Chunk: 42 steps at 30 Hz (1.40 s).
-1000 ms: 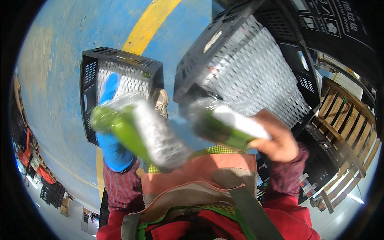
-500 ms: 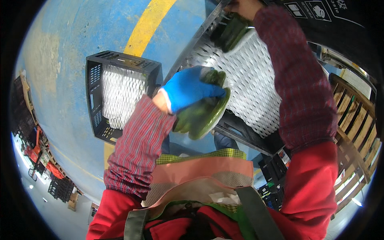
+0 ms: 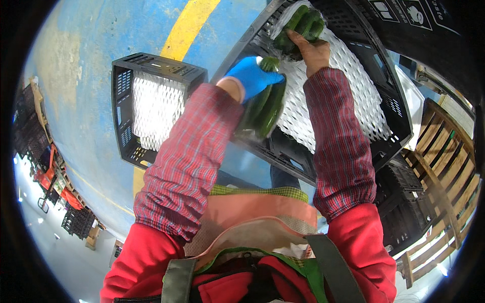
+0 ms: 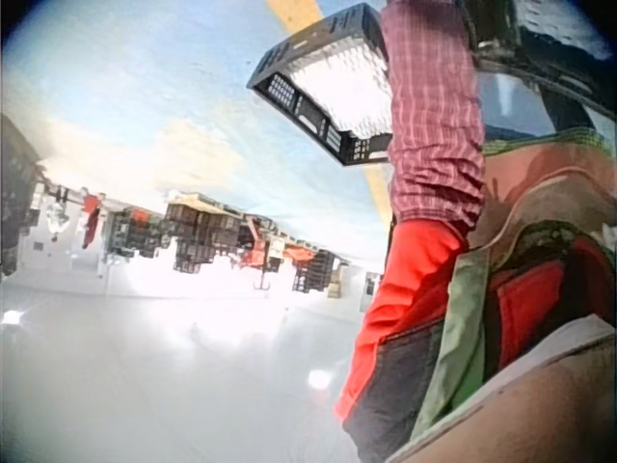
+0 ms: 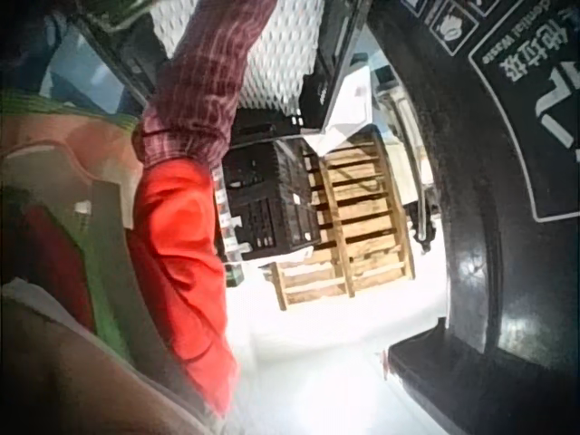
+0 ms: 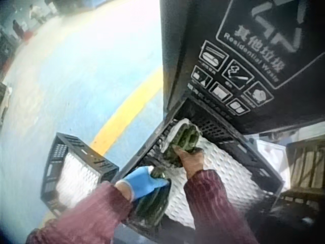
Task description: The person applies product labels to individually wrapped cucumbers in a black crate. They peel labels from a roll, place them on the plastic-wrapped cucumbers, and arrange the labeled items in the crate. The person also moves a white foam insert and repositions crates during the process.
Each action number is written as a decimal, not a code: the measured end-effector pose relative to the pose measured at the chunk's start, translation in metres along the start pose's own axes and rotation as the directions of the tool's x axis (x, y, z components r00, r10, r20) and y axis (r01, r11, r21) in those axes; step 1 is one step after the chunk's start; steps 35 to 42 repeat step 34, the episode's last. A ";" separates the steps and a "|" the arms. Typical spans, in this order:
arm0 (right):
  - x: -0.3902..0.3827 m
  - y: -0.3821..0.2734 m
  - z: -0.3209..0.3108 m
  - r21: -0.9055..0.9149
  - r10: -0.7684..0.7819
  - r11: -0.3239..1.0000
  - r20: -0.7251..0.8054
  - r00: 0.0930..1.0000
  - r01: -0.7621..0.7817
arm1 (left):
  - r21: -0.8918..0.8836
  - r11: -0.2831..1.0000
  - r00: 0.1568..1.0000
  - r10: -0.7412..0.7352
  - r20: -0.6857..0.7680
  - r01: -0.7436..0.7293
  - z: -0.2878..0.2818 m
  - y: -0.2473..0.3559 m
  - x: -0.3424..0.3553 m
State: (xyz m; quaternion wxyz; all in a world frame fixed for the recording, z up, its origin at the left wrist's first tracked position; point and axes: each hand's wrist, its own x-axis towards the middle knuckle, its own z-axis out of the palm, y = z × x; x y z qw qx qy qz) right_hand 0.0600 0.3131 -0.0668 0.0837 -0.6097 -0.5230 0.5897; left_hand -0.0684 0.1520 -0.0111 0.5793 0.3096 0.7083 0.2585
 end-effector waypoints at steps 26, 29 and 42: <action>-0.015 -0.020 0.045 -0.321 -0.250 0.939 -0.390 0.886 0.123 | 0.670 0.604 0.673 0.279 -0.685 0.432 0.069 -0.017 -0.029; -0.008 -0.003 0.058 -0.213 -0.206 0.970 -0.447 0.870 0.121 | 0.628 0.433 0.564 0.283 -0.776 0.646 0.074 -0.024 -0.010; 0.008 -0.001 0.066 0.630 -0.146 0.776 0.244 0.959 -0.042 | 0.441 0.458 0.308 0.338 -0.889 0.772 0.066 -0.024 -0.007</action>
